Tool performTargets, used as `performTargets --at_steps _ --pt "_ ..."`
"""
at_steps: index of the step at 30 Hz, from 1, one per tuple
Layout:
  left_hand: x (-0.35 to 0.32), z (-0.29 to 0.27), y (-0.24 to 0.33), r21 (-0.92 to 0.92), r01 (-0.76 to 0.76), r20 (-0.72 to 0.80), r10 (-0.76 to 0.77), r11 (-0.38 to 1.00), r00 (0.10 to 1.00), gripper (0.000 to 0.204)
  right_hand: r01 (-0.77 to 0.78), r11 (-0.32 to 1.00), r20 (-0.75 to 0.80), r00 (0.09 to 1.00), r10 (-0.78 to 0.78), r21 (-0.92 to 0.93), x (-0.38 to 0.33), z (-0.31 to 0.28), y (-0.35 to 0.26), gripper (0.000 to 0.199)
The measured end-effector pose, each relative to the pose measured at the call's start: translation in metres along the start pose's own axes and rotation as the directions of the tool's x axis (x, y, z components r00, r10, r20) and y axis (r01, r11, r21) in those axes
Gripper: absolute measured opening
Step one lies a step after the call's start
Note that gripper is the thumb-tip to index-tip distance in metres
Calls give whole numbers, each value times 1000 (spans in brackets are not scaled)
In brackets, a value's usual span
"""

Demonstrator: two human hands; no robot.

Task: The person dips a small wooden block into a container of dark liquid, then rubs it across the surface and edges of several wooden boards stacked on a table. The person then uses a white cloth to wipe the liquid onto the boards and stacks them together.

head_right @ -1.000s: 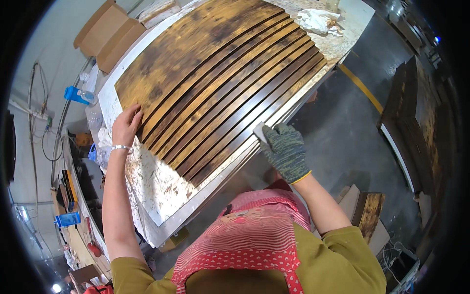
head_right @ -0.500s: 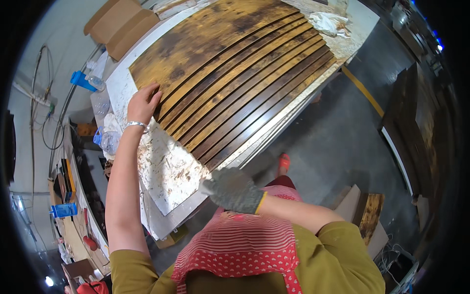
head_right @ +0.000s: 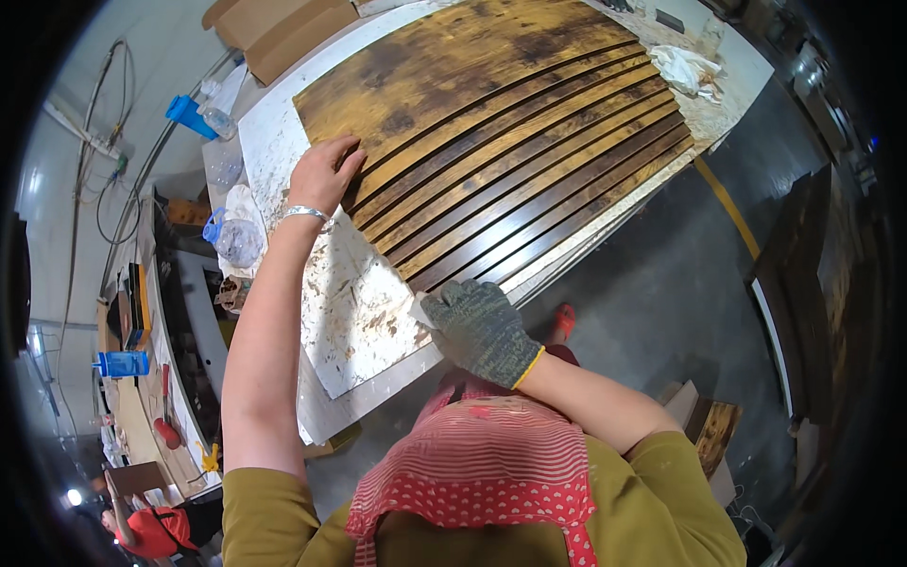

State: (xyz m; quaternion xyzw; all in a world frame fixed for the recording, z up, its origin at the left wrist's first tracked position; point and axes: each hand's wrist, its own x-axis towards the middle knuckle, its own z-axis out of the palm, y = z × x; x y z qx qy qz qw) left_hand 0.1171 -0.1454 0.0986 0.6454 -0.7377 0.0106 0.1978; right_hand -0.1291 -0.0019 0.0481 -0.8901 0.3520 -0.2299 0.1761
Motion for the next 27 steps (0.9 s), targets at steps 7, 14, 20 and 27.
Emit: performTargets --at_steps 7,14,20,27 --pt "-6 7 -11 -12 -21 -32 21 1000 999 34 -100 973 -86 993 84 -208 -15 -27 30 29" --pt "-3 9 -9 -17 -28 -49 27 999 998 33 59 998 38 997 -59 7 6 -1 7 17" --pt "-5 9 -8 -22 -12 -21 11 1000 1000 33 75 996 80 994 -70 -55 4 -17 21 22" --pt "-4 8 -12 -31 -3 -14 3 1000 1000 31 60 997 118 992 -54 -48 -6 -37 63 27"
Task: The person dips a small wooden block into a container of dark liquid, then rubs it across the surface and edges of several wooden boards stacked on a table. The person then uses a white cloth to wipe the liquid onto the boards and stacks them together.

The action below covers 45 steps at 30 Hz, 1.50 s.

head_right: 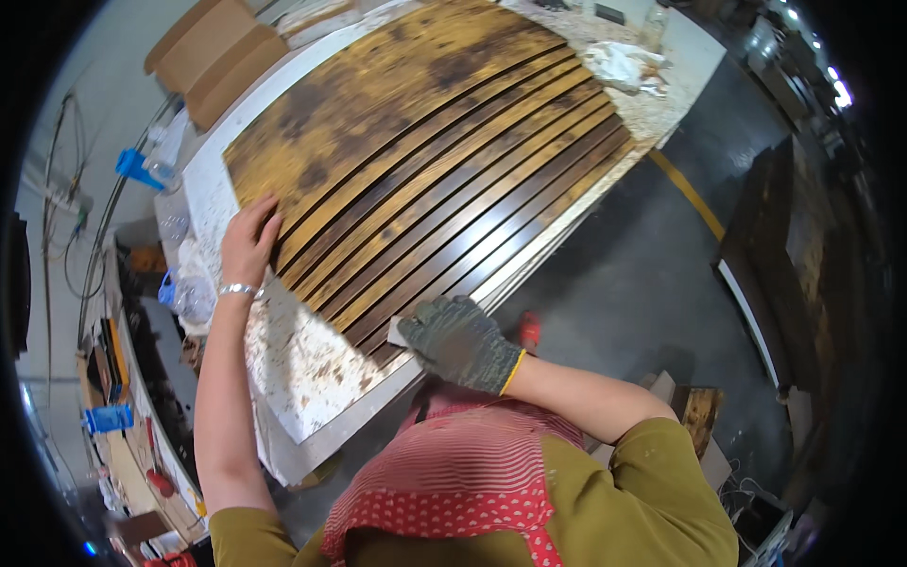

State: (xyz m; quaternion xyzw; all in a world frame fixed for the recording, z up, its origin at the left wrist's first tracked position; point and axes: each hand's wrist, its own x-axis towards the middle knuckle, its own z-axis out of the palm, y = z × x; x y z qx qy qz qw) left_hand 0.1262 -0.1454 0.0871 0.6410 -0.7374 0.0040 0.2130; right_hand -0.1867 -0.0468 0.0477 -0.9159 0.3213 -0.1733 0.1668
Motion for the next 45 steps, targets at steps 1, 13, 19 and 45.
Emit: performTargets --at_steps 1,13,19,45 --pt "0 0 1 6 10 2 -10 1000 1000 31 -68 997 30 997 69 -27 -4 -15 13 27" --pt "-3 -6 14 -1 79 52 -79 997 995 29 -291 923 -248 941 229 -252 -83 -108 225 39" --pt "-1 0 15 -82 267 82 -260 960 962 29 -438 841 -410 863 294 -317 -119 -151 335 37" --pt "1 4 11 -204 435 106 -422 877 900 31 -289 907 -223 948 227 -307 -78 -140 275 38"
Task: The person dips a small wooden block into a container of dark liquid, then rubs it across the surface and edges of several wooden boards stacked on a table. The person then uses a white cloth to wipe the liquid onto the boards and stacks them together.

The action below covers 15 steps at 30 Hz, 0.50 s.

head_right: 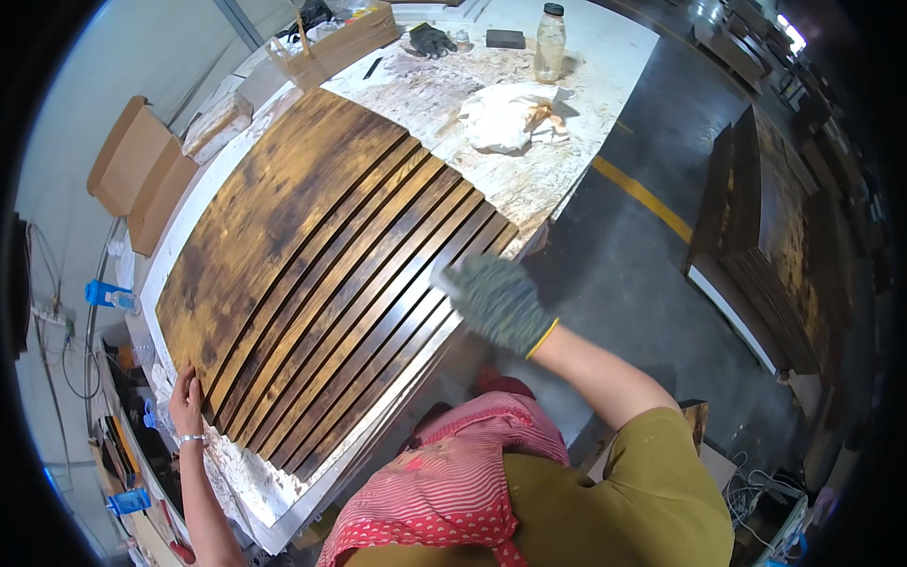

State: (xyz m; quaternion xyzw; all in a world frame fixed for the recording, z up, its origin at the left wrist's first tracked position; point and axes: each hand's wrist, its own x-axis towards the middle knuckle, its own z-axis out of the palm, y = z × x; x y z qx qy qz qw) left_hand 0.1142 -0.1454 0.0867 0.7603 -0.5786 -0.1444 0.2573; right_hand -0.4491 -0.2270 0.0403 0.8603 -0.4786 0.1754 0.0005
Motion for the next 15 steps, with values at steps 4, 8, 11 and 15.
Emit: performTargets --at_steps 4,8,11,15 --pt "-6 -9 12 142 -42 30 39 989 999 31 67 993 -239 967 -88 -97 -1 4 -5 37" --pt "-8 -18 8 222 -188 48 182 957 982 30 -399 916 -181 899 399 38 2 10 9 37" --pt "-1 -13 -2 224 -290 74 280 931 957 29 -252 967 -269 929 255 45 -2 30 -36 37" --pt "4 -10 5 212 -405 53 403 889 913 29 -129 989 -175 975 140 74 -7 24 -150 37"
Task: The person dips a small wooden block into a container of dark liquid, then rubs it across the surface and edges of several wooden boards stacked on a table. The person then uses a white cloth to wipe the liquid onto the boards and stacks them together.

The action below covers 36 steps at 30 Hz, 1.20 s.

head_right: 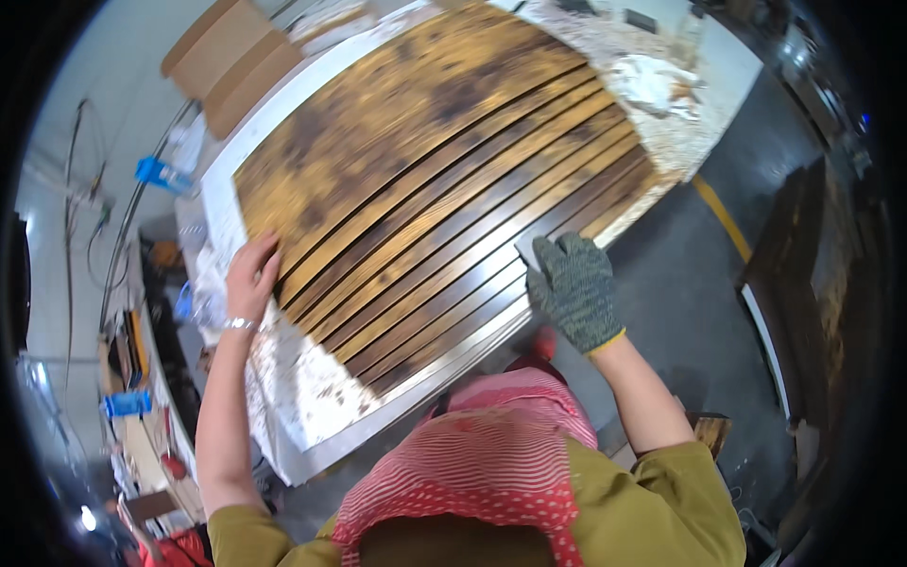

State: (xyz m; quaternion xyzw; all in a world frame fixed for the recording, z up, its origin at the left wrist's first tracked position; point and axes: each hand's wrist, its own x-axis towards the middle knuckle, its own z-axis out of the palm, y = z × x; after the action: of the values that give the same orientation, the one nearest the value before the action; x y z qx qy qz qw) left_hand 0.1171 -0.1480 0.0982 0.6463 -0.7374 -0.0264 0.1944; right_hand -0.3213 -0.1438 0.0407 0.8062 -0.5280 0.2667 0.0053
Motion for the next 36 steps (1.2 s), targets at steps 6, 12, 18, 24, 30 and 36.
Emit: performTargets --at_steps 6,12,18,24,30,36 --pt "-6 2 -9 23 -92 -86 94 995 992 29 137 973 143 976 -164 186 -22 23 -128 34" --pt "-9 8 -12 -13 -107 -172 103 994 980 27 316 815 249 844 -476 486 -31 47 -226 20" --pt "-13 11 -18 -49 -70 -148 62 996 987 28 347 821 325 793 -515 453 -23 45 -248 21" --pt "-15 15 -23 -70 -59 -189 45 996 981 26 181 953 560 776 -290 243 0 23 -234 30" --pt "-9 18 -18 -107 -52 -191 31 993 981 25 283 908 277 886 -371 310 -5 29 -237 35" --pt "-11 17 -25 -51 -148 -226 132 988 965 23 259 934 290 899 -327 247 -3 34 -193 29"
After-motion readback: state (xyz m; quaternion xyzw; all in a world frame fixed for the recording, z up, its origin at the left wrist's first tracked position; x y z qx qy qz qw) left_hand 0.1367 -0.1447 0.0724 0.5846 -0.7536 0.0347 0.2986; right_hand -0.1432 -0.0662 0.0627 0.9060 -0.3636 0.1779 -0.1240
